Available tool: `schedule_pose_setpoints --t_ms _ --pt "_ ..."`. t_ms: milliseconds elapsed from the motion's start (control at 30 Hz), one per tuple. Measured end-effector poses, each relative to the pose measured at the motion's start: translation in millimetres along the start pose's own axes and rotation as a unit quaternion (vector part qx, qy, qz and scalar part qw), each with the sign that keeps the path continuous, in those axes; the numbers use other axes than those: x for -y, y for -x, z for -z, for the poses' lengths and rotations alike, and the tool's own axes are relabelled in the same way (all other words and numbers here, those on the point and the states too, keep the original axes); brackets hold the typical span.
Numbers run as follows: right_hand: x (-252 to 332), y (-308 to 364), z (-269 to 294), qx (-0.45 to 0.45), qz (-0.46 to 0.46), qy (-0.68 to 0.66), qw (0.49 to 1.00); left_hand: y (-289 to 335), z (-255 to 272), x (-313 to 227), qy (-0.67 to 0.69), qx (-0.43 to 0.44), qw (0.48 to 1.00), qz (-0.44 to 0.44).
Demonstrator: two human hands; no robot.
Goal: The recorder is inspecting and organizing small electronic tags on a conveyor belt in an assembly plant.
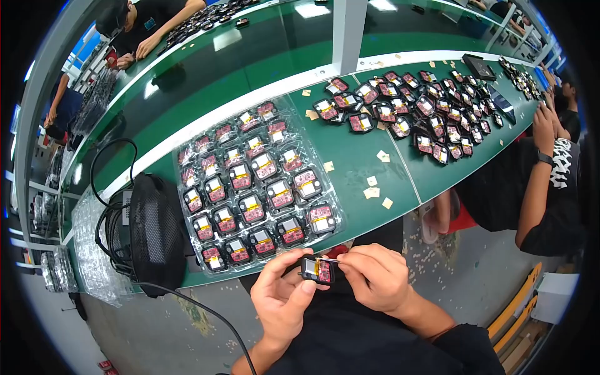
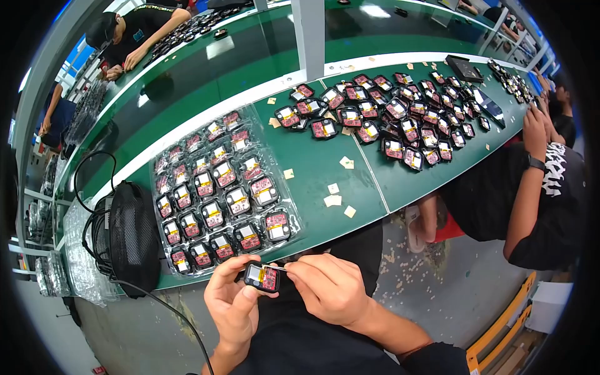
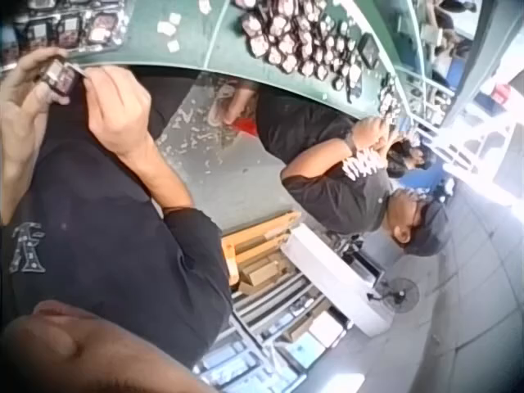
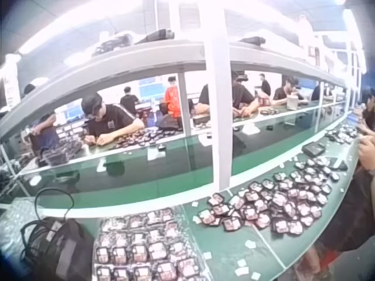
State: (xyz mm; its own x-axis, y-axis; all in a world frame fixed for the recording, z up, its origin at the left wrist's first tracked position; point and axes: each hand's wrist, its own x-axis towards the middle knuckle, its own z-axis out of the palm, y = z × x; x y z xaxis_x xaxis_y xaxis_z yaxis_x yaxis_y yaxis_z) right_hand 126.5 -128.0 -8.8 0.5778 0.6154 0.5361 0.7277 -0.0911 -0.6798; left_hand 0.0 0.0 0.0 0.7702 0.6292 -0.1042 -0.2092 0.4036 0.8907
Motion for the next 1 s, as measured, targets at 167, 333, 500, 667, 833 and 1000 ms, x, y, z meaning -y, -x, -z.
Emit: schedule_pose_setpoints --t_ms 167,333,500,667,833,1000 --pt "-0.4 -2.3 4.9 0.013 0.049 0.081 0.995 2.2 4.4 3.4 0.022 0.014 1.0 0.001" --pt "-9.3 -0.5 6.8 0.018 0.102 0.118 0.988 0.0 6.6 -3.1 0.01 0.033 0.999 0.016" --pt "-11.2 -0.1 6.4 0.031 0.119 0.119 0.985 -1.3 0.4 -4.4 -0.027 -0.021 0.999 0.014" --pt "-12.1 -2.4 8.5 0.054 0.112 0.093 0.988 -0.7 8.5 -3.6 0.001 0.027 0.999 0.022" --pt "-22.9 -15.7 13.0 0.059 0.117 0.081 0.988 -12.2 14.5 9.0 -0.039 0.046 0.998 -0.034" --pt "-46.0 -25.9 27.3 -0.028 -0.072 0.178 0.981 -22.9 12.3 -0.1 -0.03 0.057 0.994 -0.092"
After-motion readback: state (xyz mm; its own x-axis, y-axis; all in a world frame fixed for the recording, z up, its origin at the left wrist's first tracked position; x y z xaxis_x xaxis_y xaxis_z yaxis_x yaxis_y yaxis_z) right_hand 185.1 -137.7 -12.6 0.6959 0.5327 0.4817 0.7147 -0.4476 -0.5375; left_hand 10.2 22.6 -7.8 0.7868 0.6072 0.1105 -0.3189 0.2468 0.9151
